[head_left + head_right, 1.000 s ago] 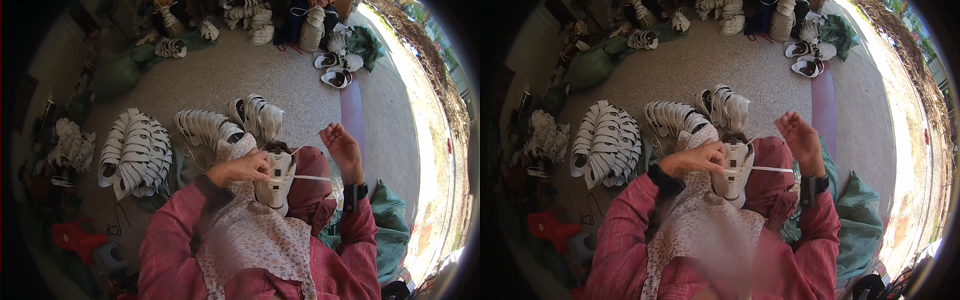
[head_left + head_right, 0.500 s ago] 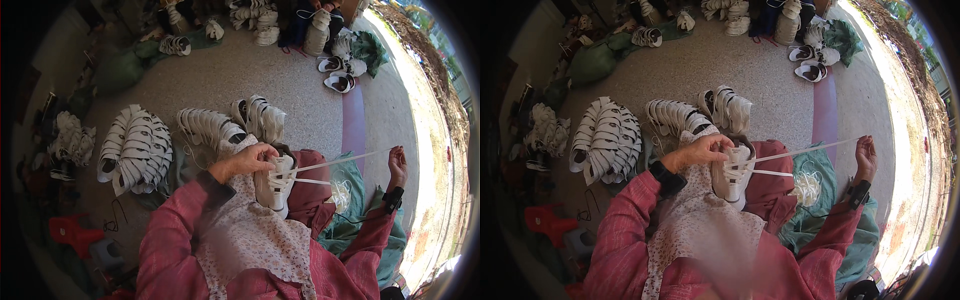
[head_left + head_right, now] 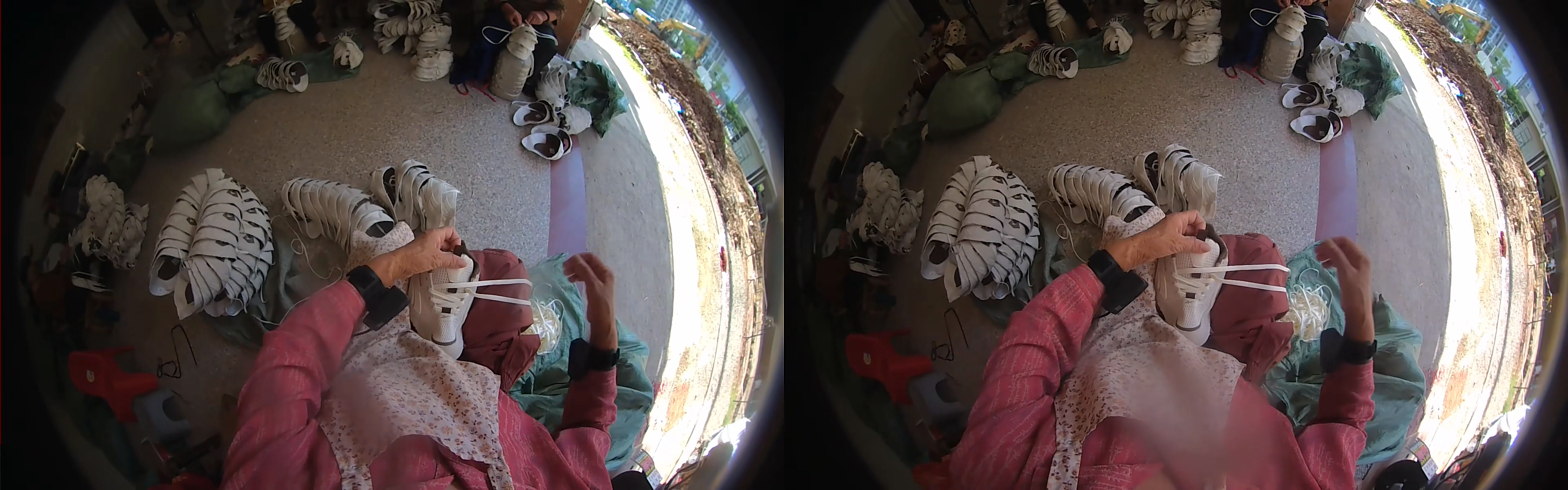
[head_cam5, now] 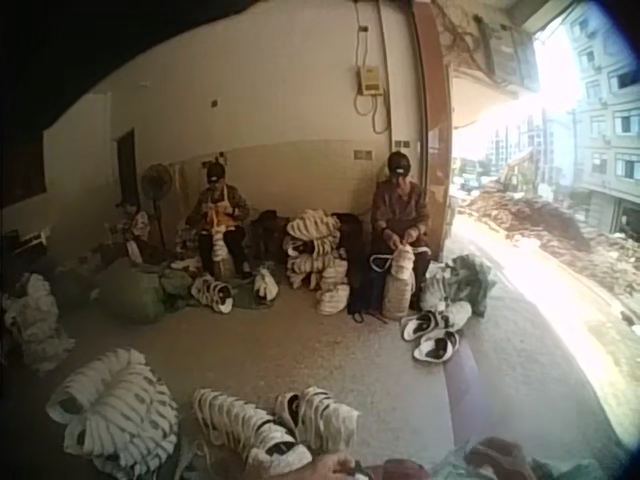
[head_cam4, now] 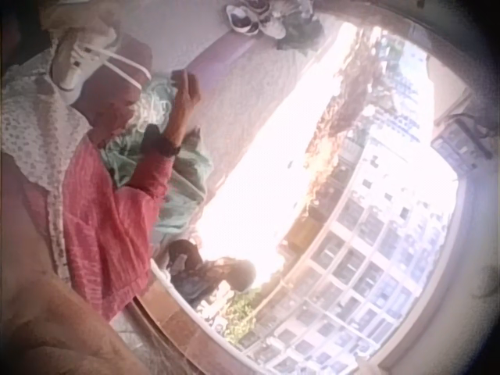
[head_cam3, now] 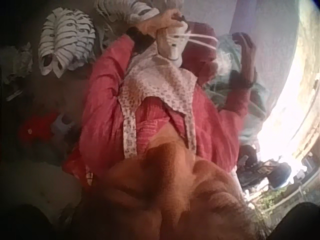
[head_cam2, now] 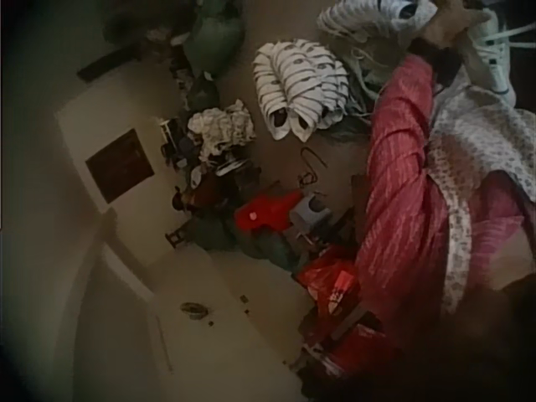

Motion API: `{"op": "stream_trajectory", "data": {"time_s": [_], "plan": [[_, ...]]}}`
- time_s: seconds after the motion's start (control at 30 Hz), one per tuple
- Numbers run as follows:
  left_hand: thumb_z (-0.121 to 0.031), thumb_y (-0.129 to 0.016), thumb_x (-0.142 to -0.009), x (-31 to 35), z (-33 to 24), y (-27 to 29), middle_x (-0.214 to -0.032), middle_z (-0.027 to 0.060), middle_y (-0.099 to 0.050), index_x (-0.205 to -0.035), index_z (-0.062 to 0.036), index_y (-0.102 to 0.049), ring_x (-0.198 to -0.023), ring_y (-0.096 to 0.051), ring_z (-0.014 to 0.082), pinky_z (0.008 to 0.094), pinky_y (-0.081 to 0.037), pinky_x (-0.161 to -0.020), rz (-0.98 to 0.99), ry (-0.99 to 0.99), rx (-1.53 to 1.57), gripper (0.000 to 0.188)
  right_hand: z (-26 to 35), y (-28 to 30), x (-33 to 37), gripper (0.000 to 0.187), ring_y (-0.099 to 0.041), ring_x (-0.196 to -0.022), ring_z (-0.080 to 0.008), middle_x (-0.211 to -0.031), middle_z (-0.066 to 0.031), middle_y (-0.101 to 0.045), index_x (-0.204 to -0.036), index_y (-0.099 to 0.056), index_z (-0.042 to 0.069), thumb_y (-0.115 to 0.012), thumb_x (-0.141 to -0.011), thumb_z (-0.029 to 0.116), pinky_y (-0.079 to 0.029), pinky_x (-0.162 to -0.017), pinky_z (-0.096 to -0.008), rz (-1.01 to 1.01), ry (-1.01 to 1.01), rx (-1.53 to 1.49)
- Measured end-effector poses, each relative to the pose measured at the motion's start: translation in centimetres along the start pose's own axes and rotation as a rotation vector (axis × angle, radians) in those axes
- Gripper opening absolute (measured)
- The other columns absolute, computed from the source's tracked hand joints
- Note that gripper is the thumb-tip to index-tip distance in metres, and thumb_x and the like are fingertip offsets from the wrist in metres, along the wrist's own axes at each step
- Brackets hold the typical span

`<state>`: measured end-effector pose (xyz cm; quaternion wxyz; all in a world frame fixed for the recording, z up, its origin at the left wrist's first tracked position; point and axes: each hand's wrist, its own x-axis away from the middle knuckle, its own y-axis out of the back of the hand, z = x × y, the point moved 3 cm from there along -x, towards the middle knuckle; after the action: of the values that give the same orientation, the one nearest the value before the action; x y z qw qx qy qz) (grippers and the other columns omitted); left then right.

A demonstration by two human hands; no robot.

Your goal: The person sits on the floor and threads a white shoelace through the eyelets of a white sneaker. They pull the lace through the holes, adjust the tension, and continue the lacing process on a single shoe.

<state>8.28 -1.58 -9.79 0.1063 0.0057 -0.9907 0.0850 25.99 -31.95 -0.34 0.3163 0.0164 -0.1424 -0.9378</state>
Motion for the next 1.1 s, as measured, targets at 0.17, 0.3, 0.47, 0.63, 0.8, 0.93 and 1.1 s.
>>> {"op": "stream_trajectory", "data": {"time_s": [0.17, 0.3, 0.47, 0.63, 0.8, 0.93, 1.1], "plan": [[-0.012, -0.075, -0.090, -1.5, 0.6, -0.2, -0.098, -0.0019, -0.059, -0.109, -0.0075, -0.055, -0.092, -0.056, 0.0078, 0.0253, -0.048, -0.084, -0.081, 0.012, 0.032, 0.028, 1.2, -12.3, 1.9, 0.023, -0.064, -0.087, -0.0252, -0.091, -0.0096, -0.069, -0.099, -0.071, 0.002, -0.068, -0.094, 0.025, -0.047, -0.079, -0.0380, 0.420, 0.405, 0.416], [-0.015, -0.069, -0.096, -0.8, 0.4, 0.0, -0.104, -0.0012, -0.060, -0.119, -0.0058, -0.054, -0.099, -0.056, 0.0083, 0.0264, -0.047, -0.089, -0.014, -0.067, -0.114, 0.029, 0.9, -15.0, 1.6, 0.021, -0.062, -0.091, -0.0318, -0.090, -0.0118, -0.068, -0.090, -0.071, 0.005, -0.070, -0.091, 0.026, -0.045, -0.081, -0.0421, 0.454, 0.398, 0.570], [-0.015, -0.061, -0.100, 2.3, 1.5, -0.5, -0.118, 0.0025, -0.057, -0.129, -0.0046, -0.052, -0.111, -0.053, 0.0098, 0.0271, -0.043, -0.100, -0.187, -0.154, -0.050, 0.032, -1.7, -15.6, 1.0, 0.028, -0.064, -0.084, -0.0331, -0.081, -0.0115, -0.068, -0.085, -0.071, 0.005, -0.073, -0.086, 0.033, -0.046, -0.079, -0.0454, 0.472, 0.223, 0.508], [-0.010, -0.059, -0.099, 5.1, 1.0, -1.1, -0.123, 0.0043, -0.055, -0.132, -0.0040, -0.051, -0.118, -0.051, 0.0119, 0.0287, -0.039, -0.107, -0.227, -0.187, 0.074, 0.035, -1.8, -16.1, 0.6, 0.034, -0.065, -0.068, -0.0361, -0.070, -0.0181, -0.065, -0.079, -0.068, 0.000, -0.073, -0.083, 0.034, -0.047, -0.067, -0.0484, 0.557, 0.057, 0.488], [-0.012, -0.064, -0.094, 5.7, 0.3, -0.3, -0.126, 0.0047, -0.052, -0.123, -0.0060, -0.060, -0.123, -0.048, 0.0155, 0.0331, -0.037, -0.109, -0.184, -0.210, -0.139, 0.030, -1.6, -16.8, 1.5, 0.035, -0.066, -0.067, -0.0359, -0.069, -0.0199, -0.065, -0.078, -0.068, -0.001, -0.072, -0.083, 0.034, -0.049, -0.063, -0.0459, 0.519, 0.109, 0.615], [-0.025, -0.070, -0.091, 5.9, -1.5, -1.8, -0.134, 0.0113, -0.048, -0.109, -0.0122, -0.068, -0.130, -0.044, 0.0283, 0.0414, -0.033, -0.111, -0.197, -0.290, -0.654, 0.022, -2.9, -16.5, 1.8, 0.032, -0.064, -0.063, -0.0294, -0.069, -0.0161, -0.066, -0.080, -0.069, -0.001, -0.068, -0.089, 0.029, -0.049, -0.066, -0.0435, 0.508, 0.078, 0.391], [-0.039, -0.073, -0.088, 4.2, -2.0, -4.2, -0.144, 0.0192, -0.041, -0.095, -0.0162, -0.070, -0.135, -0.036, 0.0419, 0.0502, -0.024, -0.115, -0.185, -0.294, -1.030, 0.024, -2.3, -14.1, 2.0, 0.029, -0.061, -0.082, -0.0142, -0.091, -0.0064, -0.069, -0.090, -0.069, 0.000, -0.060, -0.100, 0.025, -0.047, -0.076, -0.0344, 0.655, 0.057, 0.080]]}}
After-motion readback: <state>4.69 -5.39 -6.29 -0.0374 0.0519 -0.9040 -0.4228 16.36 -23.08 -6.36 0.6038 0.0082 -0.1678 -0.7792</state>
